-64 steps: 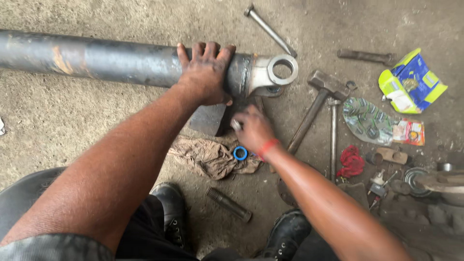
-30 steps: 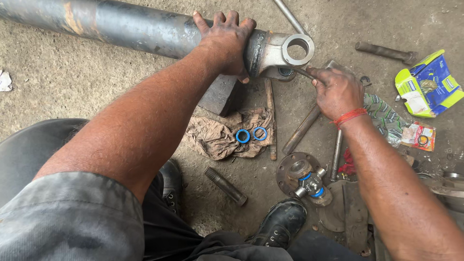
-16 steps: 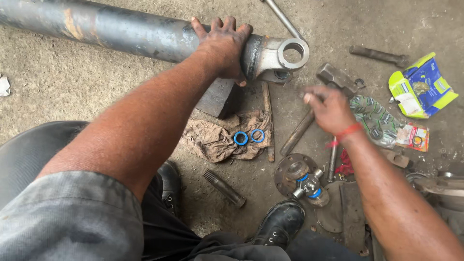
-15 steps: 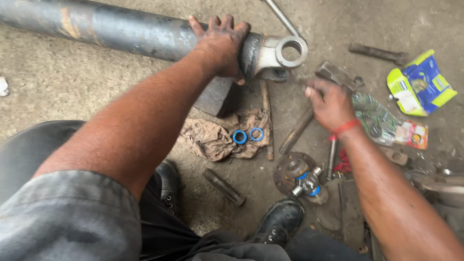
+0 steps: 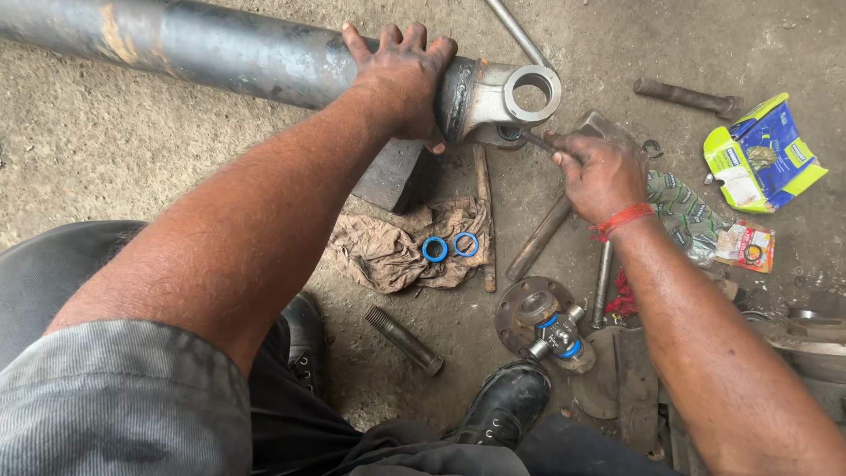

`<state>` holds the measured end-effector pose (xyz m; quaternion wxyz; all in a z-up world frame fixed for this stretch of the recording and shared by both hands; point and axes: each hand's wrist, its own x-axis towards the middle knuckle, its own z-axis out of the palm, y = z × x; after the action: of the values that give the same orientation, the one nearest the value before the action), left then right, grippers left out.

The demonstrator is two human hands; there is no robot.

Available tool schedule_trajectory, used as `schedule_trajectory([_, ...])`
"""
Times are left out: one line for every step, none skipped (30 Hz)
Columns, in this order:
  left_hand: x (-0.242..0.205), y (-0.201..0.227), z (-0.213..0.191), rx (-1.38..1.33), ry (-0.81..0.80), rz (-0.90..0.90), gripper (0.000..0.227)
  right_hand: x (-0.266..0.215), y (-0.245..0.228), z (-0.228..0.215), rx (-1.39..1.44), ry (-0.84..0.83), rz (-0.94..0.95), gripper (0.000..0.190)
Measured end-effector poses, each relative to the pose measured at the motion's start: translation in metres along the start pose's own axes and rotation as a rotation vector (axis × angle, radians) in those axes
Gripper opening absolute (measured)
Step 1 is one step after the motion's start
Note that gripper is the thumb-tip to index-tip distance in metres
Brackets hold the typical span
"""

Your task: The person aligns metal components at the end of a driveshaft, inserts small rings and a rod, and uses a hammer and a screwdriver to secure the assembly.

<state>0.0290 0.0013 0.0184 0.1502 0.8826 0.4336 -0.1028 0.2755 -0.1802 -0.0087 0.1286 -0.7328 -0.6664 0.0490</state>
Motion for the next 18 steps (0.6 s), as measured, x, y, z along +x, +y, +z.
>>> schedule_trajectory([0.001, -0.001, 0.001, -0.004, 0.006, 0.004, 0.127, 0.002, 0.005, 0.002, -0.011, -0.003, 0.010, 0.021])
schedule_trajectory([0.002, -0.001, 0.002, -0.007, 0.013, 0.009, 0.128, 0.005, 0.012, 0.004, -0.022, -0.004, 0.020, 0.021])
schedule_trajectory([0.002, -0.002, 0.002, -0.009, 0.021, 0.015, 0.129, 0.016, 0.020, 0.009, -0.140, 0.005, 0.124, 0.018])
schedule_trajectory([-0.001, 0.000, 0.004, -0.015, 0.025, 0.022, 0.128, 0.027, 0.032, 0.011, -0.266, 0.009, 0.233, 0.017])
schedule_trajectory([-0.004, -0.002, 0.005, -0.022, 0.029, 0.030, 0.127, 0.029, 0.045, 0.009, -0.393, 0.013, 0.341, 0.018])
schedule_trajectory([0.002, -0.011, -0.002, -0.021, 0.053, 0.022, 0.126, 0.035, 0.055, 0.006, -0.239, 0.134, 0.299, 0.019])
schedule_trajectory([0.010, -0.012, -0.006, -0.030, 0.090, 0.032, 0.129, 0.035, 0.064, 0.002, -0.083, 0.251, 0.252, 0.023])
schedule_trajectory([0.008, -0.008, -0.001, -0.028, 0.100, 0.043, 0.132, 0.027, 0.065, 0.008, 0.090, 0.349, 0.218, 0.027])
schedule_trajectory([0.004, -0.007, 0.004, -0.026, 0.110, 0.054, 0.134, 0.028, 0.063, 0.017, 0.022, 0.268, 0.188, 0.025])
schedule_trajectory([-0.001, -0.004, 0.009, -0.041, 0.083, 0.053, 0.132, 0.025, 0.063, 0.016, -0.067, 0.178, 0.163, 0.024])
schedule_trajectory([-0.007, -0.004, 0.012, -0.057, 0.056, 0.052, 0.129, 0.020, 0.060, 0.014, -0.154, 0.086, 0.136, 0.024])
schedule_trajectory([-0.003, -0.008, 0.004, -0.056, 0.066, 0.045, 0.127, 0.024, 0.056, 0.011, -0.158, 0.119, 0.060, 0.023])
schedule_trajectory([0.004, -0.008, -0.005, -0.048, 0.091, 0.045, 0.126, 0.022, 0.048, 0.007, -0.163, 0.152, -0.017, 0.022])
schedule_trajectory([0.002, -0.007, -0.004, -0.048, 0.069, 0.041, 0.125, 0.010, 0.036, 0.011, -0.150, 0.141, -0.080, 0.021])
schedule_trajectory([-0.002, -0.005, 0.000, -0.048, 0.046, 0.036, 0.125, 0.006, 0.026, 0.011, -0.126, 0.094, -0.042, 0.021])
schedule_trajectory([-0.004, -0.005, 0.000, -0.048, 0.024, 0.023, 0.123, 0.007, 0.022, 0.006, -0.112, 0.060, -0.008, 0.022])
schedule_trajectory([-0.006, -0.005, 0.000, -0.048, 0.002, 0.010, 0.122, 0.007, 0.017, 0.002, -0.097, 0.026, 0.027, 0.023])
schedule_trajectory([-0.004, -0.003, -0.002, -0.050, -0.010, 0.000, 0.121, 0.008, 0.013, -0.001, -0.073, 0.039, 0.021, 0.021])
